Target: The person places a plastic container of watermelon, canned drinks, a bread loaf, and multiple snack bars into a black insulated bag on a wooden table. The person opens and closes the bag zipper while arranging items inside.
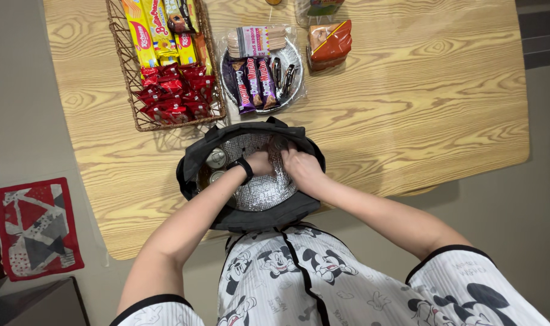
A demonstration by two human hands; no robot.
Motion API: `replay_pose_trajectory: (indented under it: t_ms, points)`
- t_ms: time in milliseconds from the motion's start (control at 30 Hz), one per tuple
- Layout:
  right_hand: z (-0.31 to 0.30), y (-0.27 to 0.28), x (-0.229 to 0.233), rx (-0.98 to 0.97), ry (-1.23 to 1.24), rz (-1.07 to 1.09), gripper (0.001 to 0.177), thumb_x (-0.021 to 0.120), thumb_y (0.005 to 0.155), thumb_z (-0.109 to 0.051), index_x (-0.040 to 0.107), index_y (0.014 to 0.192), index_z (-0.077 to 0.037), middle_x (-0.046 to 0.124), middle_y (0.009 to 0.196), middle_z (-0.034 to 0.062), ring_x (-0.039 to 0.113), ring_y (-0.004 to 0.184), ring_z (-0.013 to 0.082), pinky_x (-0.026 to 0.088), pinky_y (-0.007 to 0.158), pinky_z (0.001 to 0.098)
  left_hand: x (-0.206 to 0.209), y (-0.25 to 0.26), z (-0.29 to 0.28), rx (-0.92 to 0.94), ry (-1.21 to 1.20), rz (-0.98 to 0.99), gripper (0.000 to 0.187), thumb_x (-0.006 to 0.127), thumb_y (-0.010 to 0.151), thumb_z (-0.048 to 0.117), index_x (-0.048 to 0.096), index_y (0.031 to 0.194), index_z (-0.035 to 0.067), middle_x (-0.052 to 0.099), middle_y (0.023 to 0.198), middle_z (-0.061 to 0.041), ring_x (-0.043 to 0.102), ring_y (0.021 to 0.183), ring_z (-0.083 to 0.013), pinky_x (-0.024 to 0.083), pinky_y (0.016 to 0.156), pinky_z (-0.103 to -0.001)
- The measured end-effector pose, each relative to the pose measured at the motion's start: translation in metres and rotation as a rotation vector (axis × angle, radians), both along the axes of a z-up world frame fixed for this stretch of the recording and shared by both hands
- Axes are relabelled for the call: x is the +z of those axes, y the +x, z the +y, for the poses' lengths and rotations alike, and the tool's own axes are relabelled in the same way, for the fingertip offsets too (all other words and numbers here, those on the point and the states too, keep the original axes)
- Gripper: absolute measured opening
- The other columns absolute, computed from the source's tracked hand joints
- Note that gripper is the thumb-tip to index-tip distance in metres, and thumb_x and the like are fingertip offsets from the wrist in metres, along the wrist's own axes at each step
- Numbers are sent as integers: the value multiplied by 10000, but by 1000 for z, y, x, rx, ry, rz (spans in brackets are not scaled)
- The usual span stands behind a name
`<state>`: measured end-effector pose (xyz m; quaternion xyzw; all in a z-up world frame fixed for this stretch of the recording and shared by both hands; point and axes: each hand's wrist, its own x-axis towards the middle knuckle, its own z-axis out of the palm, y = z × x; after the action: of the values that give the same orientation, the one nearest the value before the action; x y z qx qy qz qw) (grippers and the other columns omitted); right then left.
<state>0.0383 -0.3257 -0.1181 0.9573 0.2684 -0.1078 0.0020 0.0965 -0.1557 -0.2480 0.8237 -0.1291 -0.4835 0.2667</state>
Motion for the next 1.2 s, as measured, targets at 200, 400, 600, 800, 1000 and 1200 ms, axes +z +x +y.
replay_pose_trajectory:
  t_ms: [200,400,600,800,1000,1200]
  points:
    - [-2,-2,7,-39,52,58,511,676,691,39,545,1185,54,626,1051,231,735,799,326,606,615,385,20,-9,-4,70,-185,-85,1280,922,686,251,36,1589,57,443,1525,-252,507,1356,-370,423,1115,-375]
    - [0,-2,13,-61,127,50,540,684,697,25,520,1209,77,608,1099,276,732,760,340,604,594,400,6,-8,-4,11,-113,-6,1402,869,740,332,-200,1605,62,435,1563,-236,486,1416,-351,411,1159,-357]
    - [2,-4,7,-60,22,84,557,666,778,2,521,1316,20,620,1009,209,732,759,303,597,614,386,-9,-12,0,-41,-156,-121,1381,858,777,354,-238,1562,56,500,1482,-265,585,1290,-372,490,1066,-375]
    - [5,-4,9,-41,77,-43,623,696,751,-44,517,1348,-22,625,1038,231,723,692,278,593,564,365,-4,-21,-13,-44,45,-181,573,757,881,433,724,1237,-15,738,1111,-235,721,1046,-352,560,934,-432]
    - [11,-9,41,-121,172,25,747,713,743,-60,459,1433,69,641,1004,220,722,774,320,593,586,389,13,-19,-13,8,-2,-263,488,800,824,319,701,1160,-21,721,1089,-261,706,1044,-364,547,933,-438]
    - [4,0,92,-127,355,124,532,788,757,-181,647,1234,7,698,956,165,709,828,350,579,695,428,54,-10,-10,-72,51,-108,533,820,810,379,695,1146,-16,708,1155,-221,688,1109,-332,546,955,-405]
